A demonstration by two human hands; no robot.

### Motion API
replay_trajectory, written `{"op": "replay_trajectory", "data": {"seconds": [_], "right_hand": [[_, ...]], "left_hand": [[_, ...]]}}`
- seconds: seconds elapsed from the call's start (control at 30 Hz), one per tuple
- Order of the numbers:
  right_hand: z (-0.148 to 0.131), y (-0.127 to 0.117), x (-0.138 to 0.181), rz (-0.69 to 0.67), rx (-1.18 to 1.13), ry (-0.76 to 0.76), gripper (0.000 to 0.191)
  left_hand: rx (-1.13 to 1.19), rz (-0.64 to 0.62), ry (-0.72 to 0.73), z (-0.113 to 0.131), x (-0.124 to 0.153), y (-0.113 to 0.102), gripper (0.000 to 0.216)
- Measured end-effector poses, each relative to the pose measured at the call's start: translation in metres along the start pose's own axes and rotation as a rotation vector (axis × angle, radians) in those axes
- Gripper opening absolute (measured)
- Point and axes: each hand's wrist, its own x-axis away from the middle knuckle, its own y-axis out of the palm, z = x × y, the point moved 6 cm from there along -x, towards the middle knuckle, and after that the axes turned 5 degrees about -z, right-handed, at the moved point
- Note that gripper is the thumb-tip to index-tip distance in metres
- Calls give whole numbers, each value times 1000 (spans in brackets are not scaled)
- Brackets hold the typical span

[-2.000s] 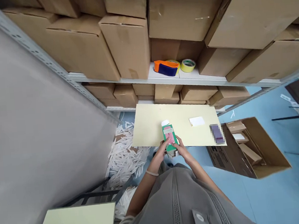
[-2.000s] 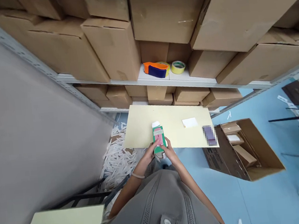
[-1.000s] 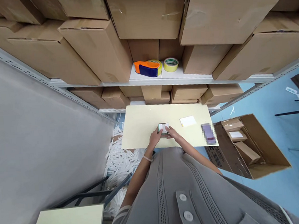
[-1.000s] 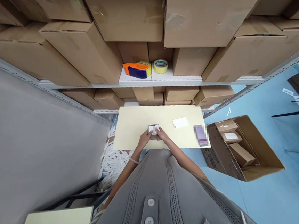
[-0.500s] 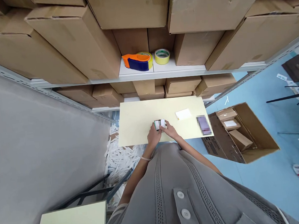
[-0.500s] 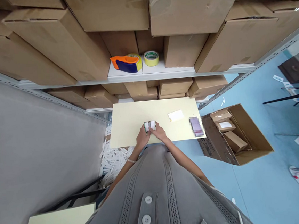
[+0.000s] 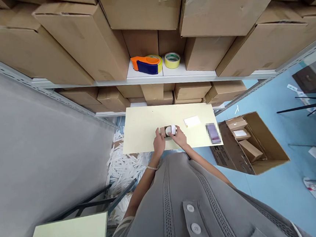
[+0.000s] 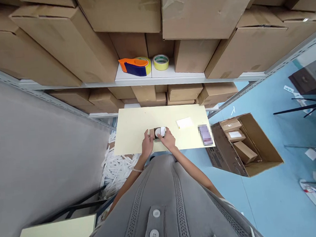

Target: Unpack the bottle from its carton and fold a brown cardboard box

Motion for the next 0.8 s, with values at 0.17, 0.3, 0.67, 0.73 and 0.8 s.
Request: {"op": "replay_trajectory", "data": {"seconds": [0.17,0.3,0.67,0.73,0.8], "right_hand": [[0,3,0,21,-74,-86,52],[10,0,-4,62,-205,-154,43],[-29,-26,13,310,407,-365,34],[-37,-20,17,272,507,-359,40],[-42,-14,18,240,586,-332,51]], "left_hand": [[-89,117,275,11,3,-12,54],[-279,106,449,23,3,-13,44],[-456,58,443,17,0,0,61],[-474,46,462,20,0,1,60],[-493,34,494,23,0,4,59]]}}
